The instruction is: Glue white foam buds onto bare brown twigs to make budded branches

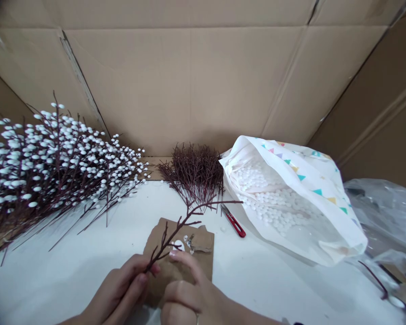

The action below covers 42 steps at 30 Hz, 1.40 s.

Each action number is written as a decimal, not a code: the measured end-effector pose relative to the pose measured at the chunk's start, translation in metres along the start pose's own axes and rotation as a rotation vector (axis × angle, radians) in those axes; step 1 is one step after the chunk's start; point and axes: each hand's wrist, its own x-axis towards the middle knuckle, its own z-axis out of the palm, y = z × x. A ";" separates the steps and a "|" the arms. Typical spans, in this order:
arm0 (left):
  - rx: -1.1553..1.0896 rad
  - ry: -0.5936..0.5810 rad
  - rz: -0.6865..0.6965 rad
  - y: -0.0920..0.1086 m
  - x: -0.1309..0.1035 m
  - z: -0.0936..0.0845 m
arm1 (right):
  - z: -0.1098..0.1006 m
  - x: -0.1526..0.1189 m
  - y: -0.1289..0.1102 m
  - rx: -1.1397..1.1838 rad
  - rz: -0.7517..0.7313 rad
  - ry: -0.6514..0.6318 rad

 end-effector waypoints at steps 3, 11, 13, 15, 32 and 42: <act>0.016 -0.002 -0.008 0.000 0.000 0.000 | 0.001 0.001 -0.001 -0.013 0.023 0.010; 0.039 0.003 -0.021 0.000 0.000 0.001 | 0.001 0.005 -0.006 -0.052 0.075 0.072; 0.041 -0.001 -0.017 0.001 0.001 0.002 | 0.000 0.003 -0.007 -0.058 0.103 0.041; 0.044 -0.002 -0.009 0.001 0.001 0.002 | -0.002 0.001 -0.007 -0.073 0.096 -0.035; 0.046 -0.019 -0.005 0.003 0.003 0.001 | 0.006 -0.003 0.001 -0.110 0.063 -0.056; 0.033 -0.049 -0.035 0.004 0.003 0.001 | 0.018 -0.021 0.009 -0.105 0.014 -0.098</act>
